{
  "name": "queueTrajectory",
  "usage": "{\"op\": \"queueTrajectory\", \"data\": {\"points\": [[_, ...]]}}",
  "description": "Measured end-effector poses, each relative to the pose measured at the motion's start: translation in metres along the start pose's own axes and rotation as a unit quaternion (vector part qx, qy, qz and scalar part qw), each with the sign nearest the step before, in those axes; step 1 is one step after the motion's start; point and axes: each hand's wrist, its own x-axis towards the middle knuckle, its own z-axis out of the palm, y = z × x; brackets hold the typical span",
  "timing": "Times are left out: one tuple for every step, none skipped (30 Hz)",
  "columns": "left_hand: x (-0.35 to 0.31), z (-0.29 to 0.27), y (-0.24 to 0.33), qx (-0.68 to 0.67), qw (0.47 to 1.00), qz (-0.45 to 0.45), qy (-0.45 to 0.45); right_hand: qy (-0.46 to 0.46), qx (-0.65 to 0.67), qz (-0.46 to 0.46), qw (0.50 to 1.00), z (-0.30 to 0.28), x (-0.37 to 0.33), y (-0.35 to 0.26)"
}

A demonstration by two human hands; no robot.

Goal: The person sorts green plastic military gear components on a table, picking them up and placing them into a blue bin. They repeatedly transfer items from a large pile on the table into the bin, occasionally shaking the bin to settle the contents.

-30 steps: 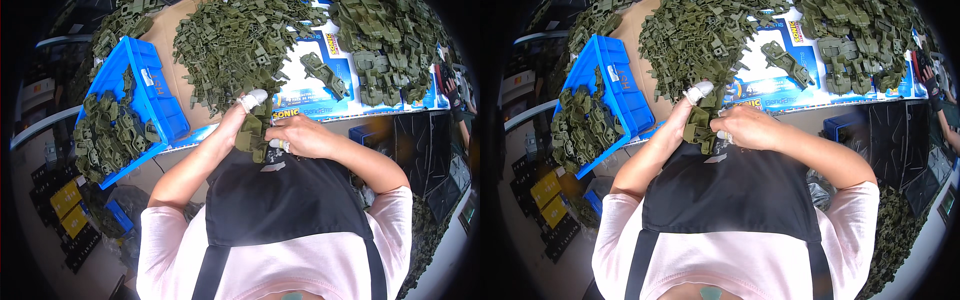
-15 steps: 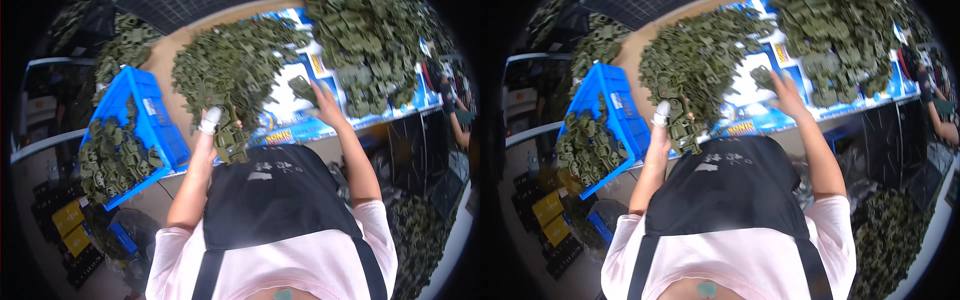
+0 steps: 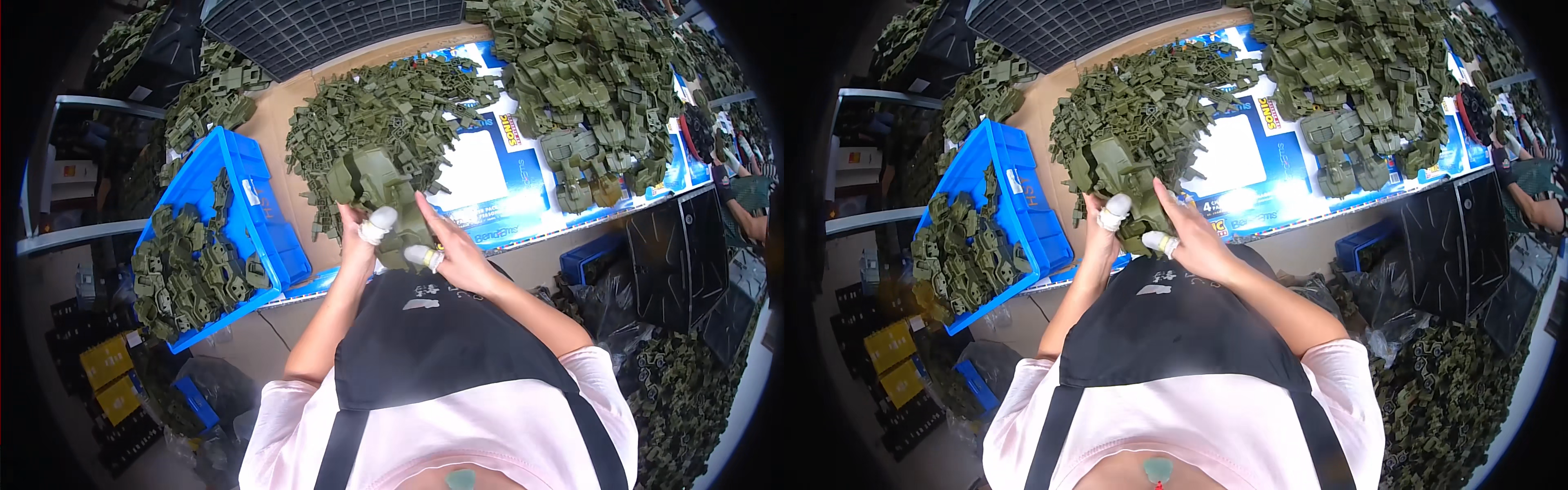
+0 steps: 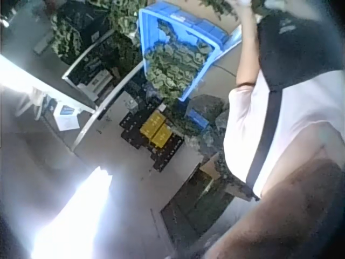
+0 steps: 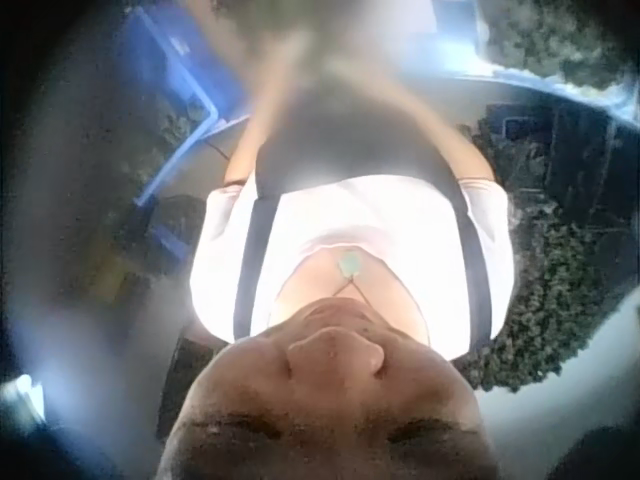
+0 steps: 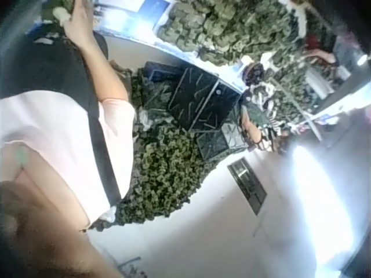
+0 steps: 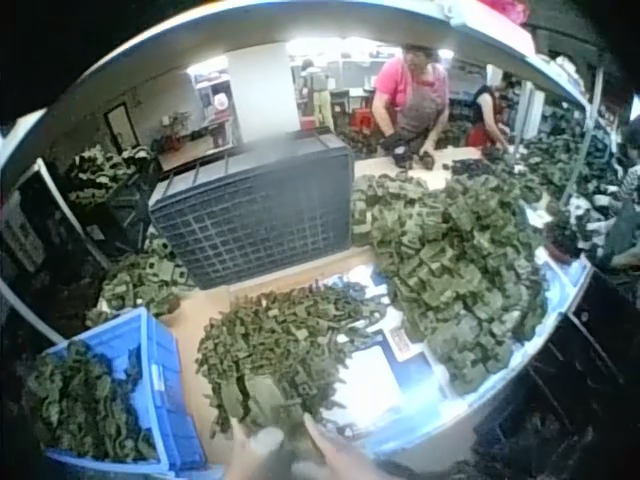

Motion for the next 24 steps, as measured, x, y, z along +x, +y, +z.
{"op": "queueTrajectory", "data": {"points": [[-0.002,0.000,-0.004,0.048,0.999,0.022,-0.003,0.006,-0.020,-0.001,1.000,0.001,0.001,-0.002],[-0.004,0.001,-0.007,0.095,0.994,0.043,-0.005,0.011,-0.039,-0.003,0.999,0.000,0.001,-0.005],[-0.008,0.004,-0.006,0.099,0.992,0.076,-0.016,-0.022,-0.045,0.030,0.998,-0.004,0.002,-0.013],[-0.009,0.000,-0.006,0.055,0.998,0.029,-0.003,-0.024,-0.066,0.006,0.998,-0.003,0.001,-0.016],[-0.009,-0.006,-0.007,0.011,1.000,-0.018,0.009,-0.025,-0.087,-0.018,0.996,-0.001,-0.002,-0.018],[-0.009,-0.012,-0.006,-0.030,0.997,-0.064,0.019,-0.025,-0.104,-0.043,0.993,0.002,-0.003,-0.021],[-0.009,-0.010,-0.002,-0.030,0.998,-0.055,0.018,-0.039,-0.072,-0.028,0.996,0.001,-0.001,-0.022],[-0.011,-0.011,-0.008,0.009,0.999,-0.020,0.023,-0.048,-0.072,-0.031,0.996,0.000,0.001,-0.022],[-0.011,-0.010,-0.012,0.048,0.998,0.013,0.026,-0.056,-0.072,-0.034,0.995,-0.001,0.002,-0.022],[-0.012,-0.010,-0.013,0.088,0.995,0.047,0.029,-0.063,-0.071,-0.037,0.995,-0.001,0.002,-0.021],[-0.012,-0.013,-0.011,0.059,0.997,0.035,0.043,-0.075,-0.072,-0.062,0.993,0.000,0.002,-0.018],[-0.011,-0.014,-0.006,0.017,0.998,0.032,0.046,-0.054,0.031,-0.060,0.996,0.001,0.004,-0.008],[-0.013,-0.017,-0.003,-0.026,0.998,0.027,0.049,-0.032,0.134,-0.056,0.989,0.001,0.007,0.005],[-0.014,-0.018,0.003,-0.069,0.996,0.022,0.052,-0.010,0.235,-0.052,0.970,0.002,0.010,0.013],[-0.016,-0.009,0.017,-0.136,0.990,0.030,0.035,0.017,0.411,0.090,0.907,-0.002,0.012,0.007],[-0.015,-0.014,0.009,-0.102,0.993,0.045,0.038,-0.040,0.457,0.117,0.881,0.002,0.011,0.009],[-0.014,-0.023,-0.004,-0.068,0.995,0.060,0.040,-0.097,0.500,0.142,0.849,0.007,0.011,0.013],[-0.014,-0.025,-0.006,-0.060,0.996,0.043,0.056,-0.152,0.539,0.167,0.811,0.009,0.011,0.010],[-0.013,-0.026,-0.007,-0.052,0.996,0.027,0.073,-0.142,0.476,0.185,0.848,0.004,0.011,0.001],[-0.014,-0.032,-0.001,-0.024,0.998,0.035,0.044,-0.128,0.361,0.139,0.913,-0.003,0.014,0.002],[-0.018,-0.024,0.016,-0.004,0.990,0.125,0.058,-0.107,0.239,0.091,0.961,-0.015,0.016,0.008],[-0.019,-0.020,0.034,0.117,0.970,0.204,0.059,-0.077,0.110,0.043,0.990,-0.027,0.015,0.012],[-0.019,-0.016,0.052,0.231,0.928,0.282,0.077,-0.039,0.010,0.019,0.999,-0.040,0.010,0.003],[-0.022,-0.010,0.064,0.421,0.865,0.271,0.008,-0.057,-0.042,0.010,0.997,-0.044,0.007,-0.003]]}}
